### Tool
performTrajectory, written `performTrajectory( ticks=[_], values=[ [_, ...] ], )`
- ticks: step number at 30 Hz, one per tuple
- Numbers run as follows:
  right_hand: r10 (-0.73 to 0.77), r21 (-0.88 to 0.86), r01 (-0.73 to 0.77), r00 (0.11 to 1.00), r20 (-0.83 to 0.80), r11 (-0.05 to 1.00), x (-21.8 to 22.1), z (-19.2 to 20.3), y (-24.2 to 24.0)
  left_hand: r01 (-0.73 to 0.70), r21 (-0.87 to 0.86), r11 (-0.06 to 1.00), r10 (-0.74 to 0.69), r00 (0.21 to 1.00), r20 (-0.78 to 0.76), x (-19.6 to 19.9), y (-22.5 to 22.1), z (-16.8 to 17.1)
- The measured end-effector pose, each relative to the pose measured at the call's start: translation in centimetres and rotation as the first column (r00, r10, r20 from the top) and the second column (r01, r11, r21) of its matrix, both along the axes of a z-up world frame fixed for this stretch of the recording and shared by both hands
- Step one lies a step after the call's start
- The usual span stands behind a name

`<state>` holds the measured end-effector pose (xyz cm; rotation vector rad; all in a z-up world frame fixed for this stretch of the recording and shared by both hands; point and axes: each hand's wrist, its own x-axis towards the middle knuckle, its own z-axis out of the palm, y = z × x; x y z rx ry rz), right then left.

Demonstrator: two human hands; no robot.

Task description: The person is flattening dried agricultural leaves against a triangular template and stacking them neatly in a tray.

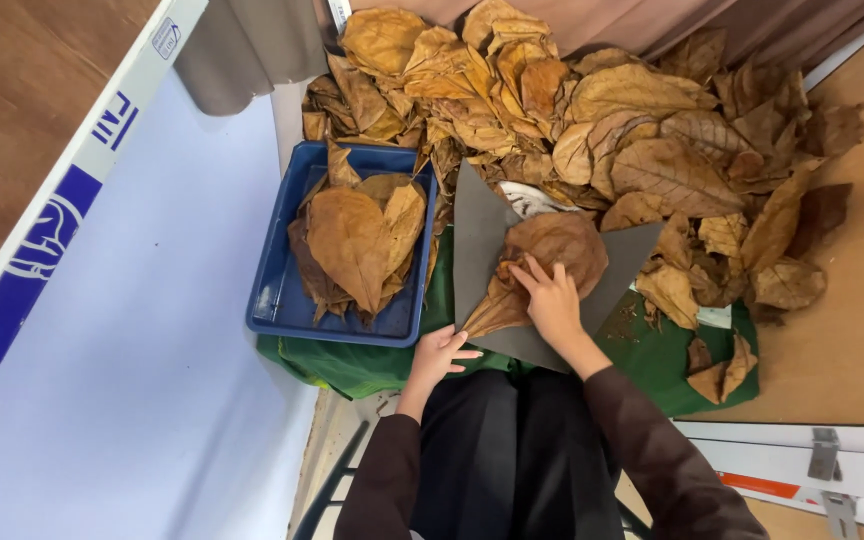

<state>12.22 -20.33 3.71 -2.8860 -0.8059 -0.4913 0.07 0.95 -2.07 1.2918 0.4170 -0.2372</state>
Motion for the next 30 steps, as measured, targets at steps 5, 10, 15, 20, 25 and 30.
performTrajectory(
  ticks=[5,10,15,20,25,30],
  values=[
    [-0.079,-0.027,0.081,0.995,0.063,0.996,5.5,-0.9,-2.0,0.002,0.026,1.0,-0.001,1.0,-0.015,-0.5,-0.3,-0.5],
    [-0.289,-0.01,0.289,0.957,0.016,0.957,11.7,-3.7,-6.0,-0.029,0.028,0.999,0.03,0.999,-0.037,-0.2,-0.3,0.9],
    [-0.239,0.435,0.319,0.943,-0.231,0.842,9.6,-0.4,-4.3,-0.025,0.015,1.0,0.025,0.999,-0.041,-0.2,-0.2,0.8],
    [-0.087,0.208,0.112,0.988,-0.127,0.972,1.7,0.5,-0.3,-0.023,0.009,1.0,0.024,0.999,-0.034,-0.3,-0.2,1.1],
    [-0.055,-0.001,0.055,0.997,0.048,0.998,4.7,-2.0,-1.0,-0.02,0.025,0.999,0.021,1.0,-0.018,-0.3,-0.4,1.3],
    [-0.32,-0.073,0.321,0.947,0.026,0.944,11.3,-4.3,-5.2,-0.042,0.012,0.999,0.042,0.999,-0.025,-0.4,-0.6,1.9]
  ],
)
